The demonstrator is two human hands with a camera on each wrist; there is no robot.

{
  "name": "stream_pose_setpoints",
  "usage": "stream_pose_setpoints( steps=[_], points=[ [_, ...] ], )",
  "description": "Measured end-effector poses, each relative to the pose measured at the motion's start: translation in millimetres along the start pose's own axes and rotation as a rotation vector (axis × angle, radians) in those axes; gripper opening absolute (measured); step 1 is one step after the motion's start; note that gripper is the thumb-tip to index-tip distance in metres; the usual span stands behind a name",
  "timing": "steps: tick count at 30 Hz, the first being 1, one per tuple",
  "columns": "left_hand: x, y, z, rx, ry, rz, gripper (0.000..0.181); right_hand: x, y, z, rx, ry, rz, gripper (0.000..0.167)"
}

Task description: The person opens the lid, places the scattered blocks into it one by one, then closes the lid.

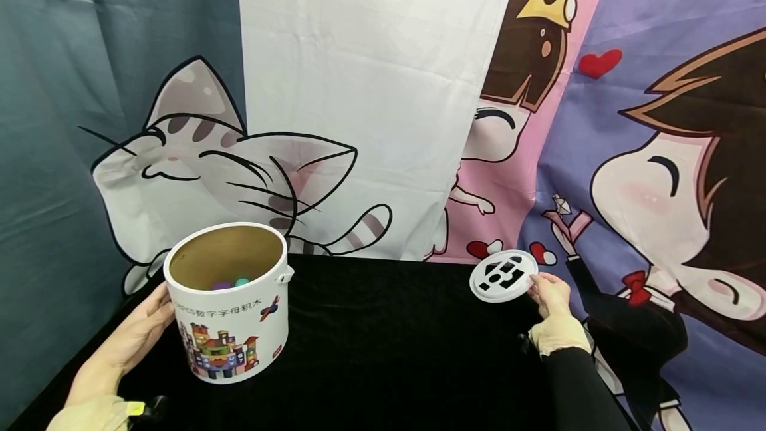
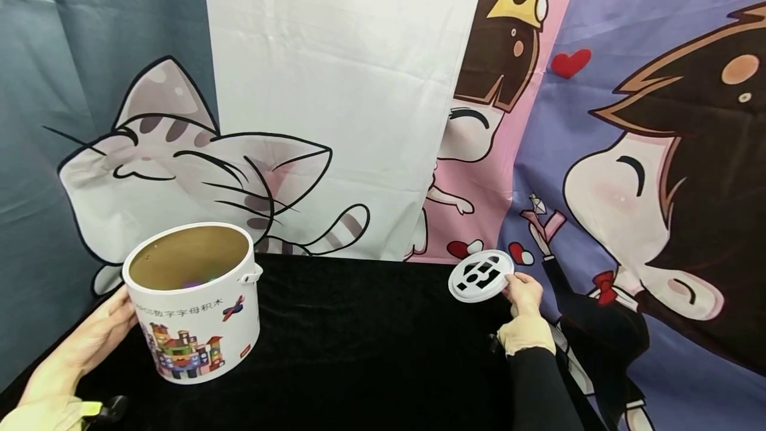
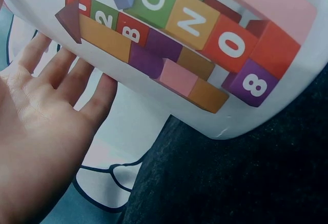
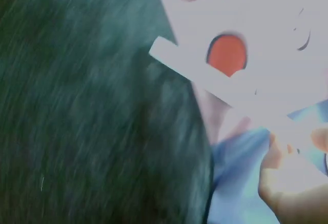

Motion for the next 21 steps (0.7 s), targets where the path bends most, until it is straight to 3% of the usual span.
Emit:
stream_pose_setpoints(
  steps=[2, 5, 8, 11, 16, 21],
  points=[
    [-0.1, -0.4, 0.3, 0.003, 0.000, -0.006, 0.062, -1.2, -3, 9, 0.160, -0.125, 0.121, 0.008],
    [-0.2, -0.4, 0.2, 0.004, 0.004, -0.007, 0.063, -4.3, -4, 21, 0.364, -0.291, 0.322, 0.012],
    [-0.3, -0.4, 0.1, 0.009, 0.003, -0.007, 0.063, -9.2, -7, 33, 0.436, -0.392, 0.413, 0.018],
    [-0.5, -0.3, 0.3, 0.015, 0.007, -0.010, 0.063, -14.7, -14, 50, 0.348, -0.441, 0.340, 0.015],
    [-0.5, 0.1, 1.9, 0.013, 0.005, -0.010, 0.062, -29.5, -31, 87, 0.121, -0.549, 0.128, 0.013],
    [1.3, 2.8, 1.8, 0.018, -0.009, 0.014, 0.062, -55.2, -49, 127, -0.061, -0.648, -0.044, 0.013]
  ],
)
Point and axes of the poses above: each hand's wrist, its own x-axis towards the middle knuckle, its own z-axis out of the palm, y = z × x, the point moved 5 cm from there along x, towards the middle knuckle, and after that the axes turned 4 degrees about z, right-handed, at the moved point
